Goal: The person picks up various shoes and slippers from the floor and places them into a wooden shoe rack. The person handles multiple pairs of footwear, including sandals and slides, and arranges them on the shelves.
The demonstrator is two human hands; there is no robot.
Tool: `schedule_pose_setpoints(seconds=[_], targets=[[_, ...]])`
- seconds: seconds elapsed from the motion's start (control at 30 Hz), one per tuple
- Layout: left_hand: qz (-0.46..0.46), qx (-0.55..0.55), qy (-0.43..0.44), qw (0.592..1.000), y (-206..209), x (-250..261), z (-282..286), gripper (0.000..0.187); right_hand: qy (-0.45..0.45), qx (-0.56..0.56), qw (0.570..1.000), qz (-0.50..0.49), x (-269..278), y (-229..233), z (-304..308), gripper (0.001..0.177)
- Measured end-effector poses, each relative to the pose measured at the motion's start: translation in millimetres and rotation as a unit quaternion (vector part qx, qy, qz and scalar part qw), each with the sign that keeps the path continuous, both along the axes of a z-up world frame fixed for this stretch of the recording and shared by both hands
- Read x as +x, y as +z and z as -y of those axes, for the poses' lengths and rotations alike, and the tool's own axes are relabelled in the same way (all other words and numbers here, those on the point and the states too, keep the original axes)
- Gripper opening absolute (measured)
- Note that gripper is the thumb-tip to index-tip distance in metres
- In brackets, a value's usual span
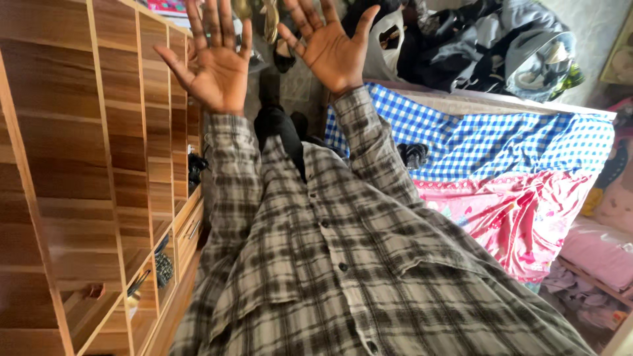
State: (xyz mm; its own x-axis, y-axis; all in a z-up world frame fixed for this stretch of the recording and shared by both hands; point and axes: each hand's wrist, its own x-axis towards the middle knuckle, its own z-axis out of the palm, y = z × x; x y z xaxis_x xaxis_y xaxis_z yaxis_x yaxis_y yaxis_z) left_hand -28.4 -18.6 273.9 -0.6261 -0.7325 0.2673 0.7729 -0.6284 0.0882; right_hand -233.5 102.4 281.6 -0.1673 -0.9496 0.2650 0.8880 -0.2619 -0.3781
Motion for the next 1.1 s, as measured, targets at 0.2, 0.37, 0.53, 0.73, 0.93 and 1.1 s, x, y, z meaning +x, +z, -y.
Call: schedule_pose_setpoints(seconds=[0.2,0.37,0.53,0.73,0.93,1.1], targets=[[0.055,0.023,-0.051,0.997,39.5,31.5,-35.3,0.077,0.015,0.055,0.998,-0.036,1.8,49.1,-40.9,0.09],[0.135,0.029,-0.022,0.99,82.2,84.3,-59.2,0.081,0.009,0.11,0.993,-0.049,3.4,95.7,-84.7,0.093],[0.088,0.099,0.024,0.991,95.4,121.2,-65.4,0.081,-0.031,0.098,0.992,-0.076,-0.4,113.9,-98.1,0.095],[0.042,0.159,0.015,0.986,68.6,135.5,-74.2,0.08,-0.063,0.048,0.997,-0.017,-3.1,98.4,-67.4,0.091],[0.04,0.133,-0.055,0.989,29.1,161.0,-39.2,0.078,-0.098,0.044,0.992,0.065,25.7,71.8,-68.1,0.088],[0.046,0.127,-0.074,0.988,8.8,134.3,10.9,0.075,-0.086,0.07,0.994,-0.019,45.6,61.8,-79.9,0.086]])
